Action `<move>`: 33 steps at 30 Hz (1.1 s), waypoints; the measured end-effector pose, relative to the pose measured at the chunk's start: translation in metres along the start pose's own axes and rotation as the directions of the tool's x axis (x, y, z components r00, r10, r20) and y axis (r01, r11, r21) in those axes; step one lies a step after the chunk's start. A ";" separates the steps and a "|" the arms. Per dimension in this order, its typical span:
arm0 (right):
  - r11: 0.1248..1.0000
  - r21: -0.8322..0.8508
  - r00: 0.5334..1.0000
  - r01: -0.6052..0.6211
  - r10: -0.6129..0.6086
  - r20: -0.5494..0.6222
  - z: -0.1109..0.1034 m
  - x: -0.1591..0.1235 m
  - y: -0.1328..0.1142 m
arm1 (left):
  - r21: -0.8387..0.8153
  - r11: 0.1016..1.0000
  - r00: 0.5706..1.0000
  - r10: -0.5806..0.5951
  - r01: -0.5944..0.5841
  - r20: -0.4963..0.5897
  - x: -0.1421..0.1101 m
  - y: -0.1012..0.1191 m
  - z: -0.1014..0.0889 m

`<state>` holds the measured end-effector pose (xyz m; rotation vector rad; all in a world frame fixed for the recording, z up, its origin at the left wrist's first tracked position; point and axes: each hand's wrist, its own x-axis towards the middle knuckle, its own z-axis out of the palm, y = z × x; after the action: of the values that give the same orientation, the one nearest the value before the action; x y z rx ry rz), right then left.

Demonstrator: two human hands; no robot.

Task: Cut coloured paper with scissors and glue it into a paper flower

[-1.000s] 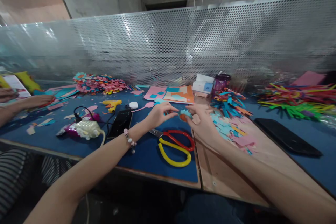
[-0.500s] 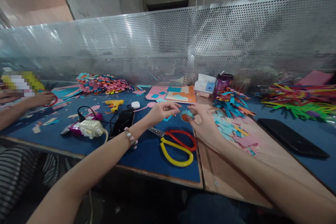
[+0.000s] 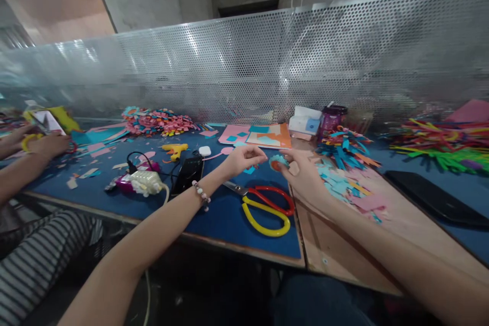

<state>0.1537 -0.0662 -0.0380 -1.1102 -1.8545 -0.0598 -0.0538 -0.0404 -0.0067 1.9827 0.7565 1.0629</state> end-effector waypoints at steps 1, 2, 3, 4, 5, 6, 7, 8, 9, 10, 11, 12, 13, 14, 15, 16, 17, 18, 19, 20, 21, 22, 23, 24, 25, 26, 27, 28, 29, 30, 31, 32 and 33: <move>1.000 -0.015 1.000 0.011 -0.011 -0.009 0.001 0.002 0.000 | 0.028 1.000 1.000 0.015 -0.014 -0.014 0.001 -0.002 -0.001; 0.999 -0.035 0.999 0.025 -0.025 -0.020 0.002 0.004 -0.001 | 0.070 0.997 0.999 0.036 -0.034 -0.029 0.002 -0.004 -0.003; 0.998 -0.059 0.999 0.039 -0.041 -0.030 0.002 0.006 -0.001 | 0.126 0.990 0.997 0.061 -0.055 -0.045 0.003 -0.006 -0.005; 0.995 -0.081 0.998 0.052 -0.055 -0.035 0.003 0.008 -0.002 | 0.192 0.978 0.994 0.090 -0.077 -0.061 0.004 -0.009 -0.007; 0.993 -0.101 0.997 0.061 -0.066 -0.037 0.004 0.010 -0.003 | 0.258 0.961 0.990 0.123 -0.100 -0.072 0.006 -0.011 -0.009; 0.991 -0.117 0.997 0.070 -0.074 -0.036 0.006 0.012 -0.003 | 0.317 0.940 0.985 0.155 -0.124 -0.076 0.007 -0.013 -0.012; 0.989 -0.129 0.996 0.075 -0.080 -0.036 0.007 0.013 -0.003 | 0.368 0.918 0.980 0.187 -0.149 -0.068 0.008 -0.016 -0.014; 0.988 -0.136 0.996 0.079 -0.084 -0.035 0.009 0.015 -0.004 | 0.408 0.897 0.976 0.210 -0.171 -0.053 0.009 -0.019 -0.017; 0.987 -0.140 0.996 0.083 -0.088 -0.033 0.010 0.016 -0.005 | 0.443 0.876 0.974 0.226 -0.188 -0.033 0.010 -0.022 -0.019; 0.986 -0.145 0.995 0.085 -0.091 -0.033 0.012 0.017 -0.006 | 0.479 0.855 0.972 0.234 -0.198 -0.017 0.012 -0.025 -0.022; 0.985 -0.153 0.995 0.085 -0.091 -0.035 0.013 0.019 -0.008 | 0.512 0.836 0.971 0.240 -0.197 -0.019 0.013 -0.027 -0.024; 0.983 -0.164 0.995 0.085 -0.092 -0.036 0.015 0.020 -0.009 | 0.536 0.822 0.970 0.243 -0.193 -0.024 0.014 -0.030 -0.026; 0.980 -0.180 0.995 0.088 -0.097 -0.040 0.017 0.021 -0.011 | 0.557 0.809 0.968 0.249 -0.188 -0.035 0.015 -0.032 -0.029; 0.976 -0.198 0.994 0.092 -0.103 -0.048 0.018 0.022 -0.013 | 0.573 0.798 0.965 0.260 -0.186 -0.048 0.015 -0.034 -0.030; 0.972 -0.214 0.992 0.093 -0.109 -0.060 0.020 0.023 -0.015 | 0.583 0.790 0.961 0.271 -0.191 -0.052 0.016 -0.035 -0.032; 0.969 -0.227 0.991 0.096 -0.115 -0.072 0.021 0.023 -0.016 | 0.587 0.785 0.959 0.279 -0.197 -0.051 0.016 -0.036 -0.034; 0.967 -0.234 0.989 0.100 -0.122 -0.082 0.022 0.022 -0.017 | 0.585 0.786 0.958 0.283 -0.201 -0.051 0.017 -0.036 -0.035; 0.965 -0.238 0.988 0.107 -0.131 -0.085 0.022 0.020 -0.017 | 0.579 0.790 0.958 0.281 -0.199 -0.054 0.017 -0.037 -0.037; 0.964 -0.238 0.987 0.119 -0.141 -0.077 0.022 0.018 -0.016 | 0.569 0.799 0.959 0.276 -0.193 -0.063 0.017 -0.037 -0.038; 0.962 -0.235 0.986 0.137 -0.156 -0.061 0.021 0.016 -0.014 | 0.556 0.811 0.960 0.269 -0.182 -0.077 0.017 -0.037 -0.038; 0.960 -0.228 0.984 0.162 -0.175 -0.042 0.019 0.013 -0.012 | 0.540 0.824 0.960 0.262 -0.171 -0.096 0.018 -0.038 -0.039; 0.958 -0.215 0.980 0.189 -0.198 -0.022 0.018 0.010 -0.009 | 0.520 0.839 0.959 0.258 -0.160 -0.120 0.018 -0.039 -0.039; 0.959 -0.192 0.977 0.208 -0.213 -0.005 0.018 0.008 -0.005 | 0.494 0.856 0.956 0.254 -0.151 -0.148 0.018 -0.039 -0.038; 0.965 -0.156 0.977 0.211 -0.213 0.001 0.017 0.007 -0.002 | 0.456 0.879 0.954 0.242 -0.139 -0.176 0.018 -0.039 -0.038; 0.976 -0.106 0.981 0.192 -0.193 0.001 0.017 0.006 0.002 | 0.401 0.908 0.955 0.215 -0.119 -0.202 0.018 -0.039 -0.037; 0.988 -0.041 0.989 0.146 -0.146 -0.001 0.018 0.007 0.005 | 0.328 0.941 0.961 0.167 -0.088 -0.221 0.017 -0.039 -0.037; 0.996 0.035 0.997 0.078 -0.078 0.004 0.019 0.008 0.007 | 0.241 0.969 0.969 0.103 -0.048 -0.223 0.016 -0.038 -0.036; 0.993 0.114 1.000 -0.002 -0.001 0.018 0.019 0.009 0.008 | 0.149 0.989 0.977 0.035 -0.004 -0.209 0.015 -0.036 -0.036; 0.978 0.189 0.996 -0.084 0.077 0.043 0.019 0.010 0.009 | 0.060 0.998 0.982 -0.025 0.037 -0.188 0.014 -0.035 -0.035; 0.954 0.255 0.987 -0.158 0.141 0.081 0.019 0.011 0.010 | -0.019 0.997 0.983 -0.070 0.068 -0.170 0.013 -0.033 -0.035; 0.926 0.305 0.973 -0.221 0.191 0.126 0.019 0.012 0.011 | -0.083 0.993 0.982 -0.100 0.088 -0.158 0.012 -0.031 -0.035; 0.900 0.340 0.959 -0.273 0.225 0.173 0.019 0.012 0.011 | -0.133 0.986 0.981 -0.119 0.099 -0.155 0.012 -0.030 -0.034; 0.877 0.364 0.944 -0.314 0.247 0.219 0.018 0.012 0.012 | -0.165 0.980 0.978 -0.135 0.108 -0.157 0.011 -0.028 -0.034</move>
<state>0.1482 -0.0428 -0.0440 -1.1063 -1.7249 0.5710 -0.0824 -0.0051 -0.0124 1.7088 0.8457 1.1882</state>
